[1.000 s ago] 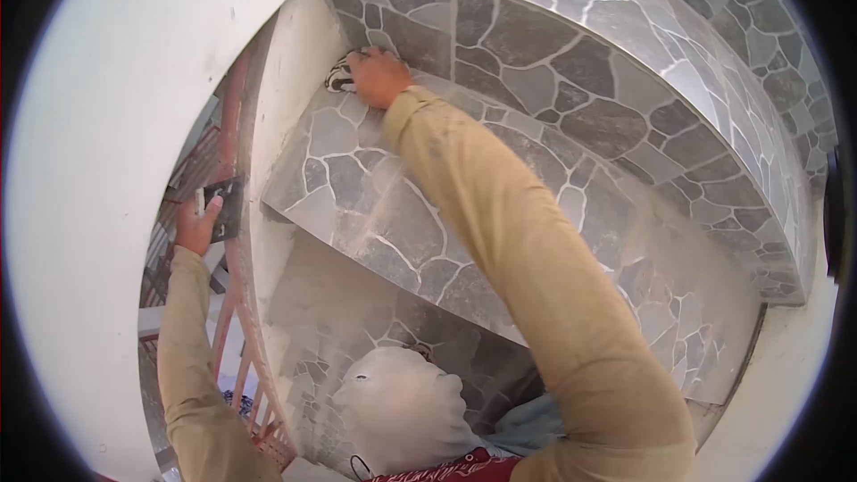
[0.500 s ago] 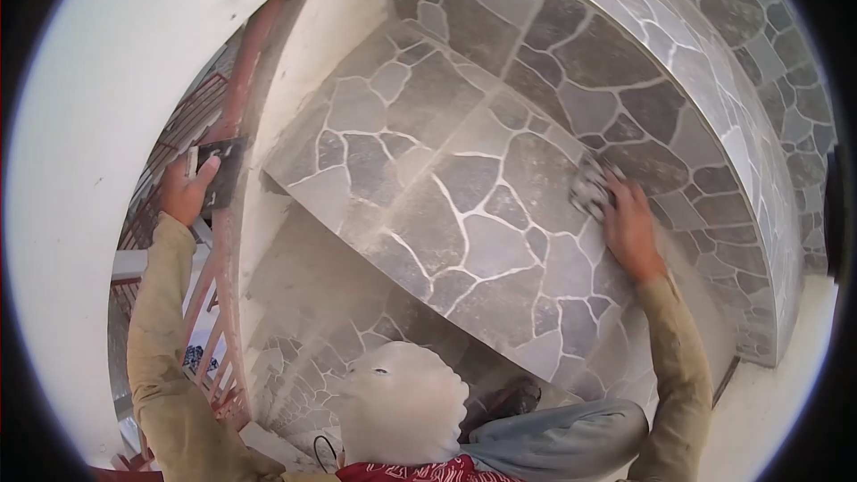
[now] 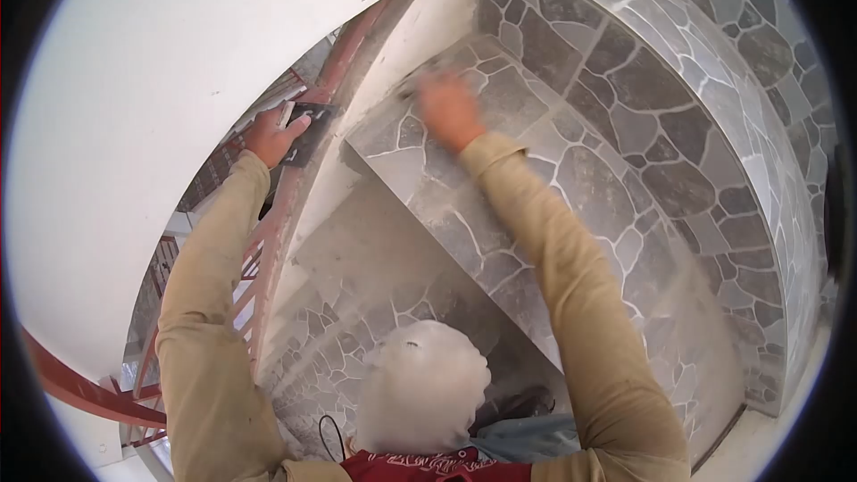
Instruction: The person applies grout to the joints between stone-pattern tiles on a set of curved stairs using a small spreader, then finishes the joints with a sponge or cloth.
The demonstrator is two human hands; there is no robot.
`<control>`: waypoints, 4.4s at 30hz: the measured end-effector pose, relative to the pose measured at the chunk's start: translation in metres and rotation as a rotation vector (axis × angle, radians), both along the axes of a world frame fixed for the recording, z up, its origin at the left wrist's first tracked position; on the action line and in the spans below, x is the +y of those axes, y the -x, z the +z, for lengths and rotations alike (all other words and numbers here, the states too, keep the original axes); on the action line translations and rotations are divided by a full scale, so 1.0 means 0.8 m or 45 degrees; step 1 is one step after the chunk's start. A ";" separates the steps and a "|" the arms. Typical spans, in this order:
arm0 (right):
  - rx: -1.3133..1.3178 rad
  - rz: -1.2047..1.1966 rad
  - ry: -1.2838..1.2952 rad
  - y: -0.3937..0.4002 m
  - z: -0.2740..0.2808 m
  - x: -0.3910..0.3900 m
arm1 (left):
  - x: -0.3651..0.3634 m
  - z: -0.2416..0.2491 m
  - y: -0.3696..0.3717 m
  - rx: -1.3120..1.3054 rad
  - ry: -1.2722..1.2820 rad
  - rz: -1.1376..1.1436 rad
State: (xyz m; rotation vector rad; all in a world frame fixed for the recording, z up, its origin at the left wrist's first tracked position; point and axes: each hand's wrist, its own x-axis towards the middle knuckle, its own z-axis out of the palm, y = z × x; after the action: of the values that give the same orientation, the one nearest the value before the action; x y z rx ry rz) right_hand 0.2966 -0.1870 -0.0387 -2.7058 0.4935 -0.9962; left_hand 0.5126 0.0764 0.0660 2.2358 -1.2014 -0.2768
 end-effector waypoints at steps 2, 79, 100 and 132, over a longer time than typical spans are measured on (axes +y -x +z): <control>0.174 0.176 0.023 0.001 0.018 0.120 | 0.000 -0.010 -0.004 -0.015 -0.003 -0.019; 0.267 0.435 -0.029 0.009 0.002 0.184 | -0.005 0.001 0.014 -0.198 -0.043 -0.050; 0.222 -0.349 0.116 0.159 0.036 -0.059 | -0.003 0.008 0.014 -0.207 -0.115 -0.042; 0.343 -0.086 0.053 0.226 0.055 0.070 | -0.005 -0.012 0.010 -0.498 0.142 -0.065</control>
State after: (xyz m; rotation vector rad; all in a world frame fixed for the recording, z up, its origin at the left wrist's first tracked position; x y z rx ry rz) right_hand 0.1160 -0.1313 0.0052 -2.8938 0.6217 -0.6648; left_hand 0.5049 0.0728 0.0565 2.2256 -1.4343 0.2151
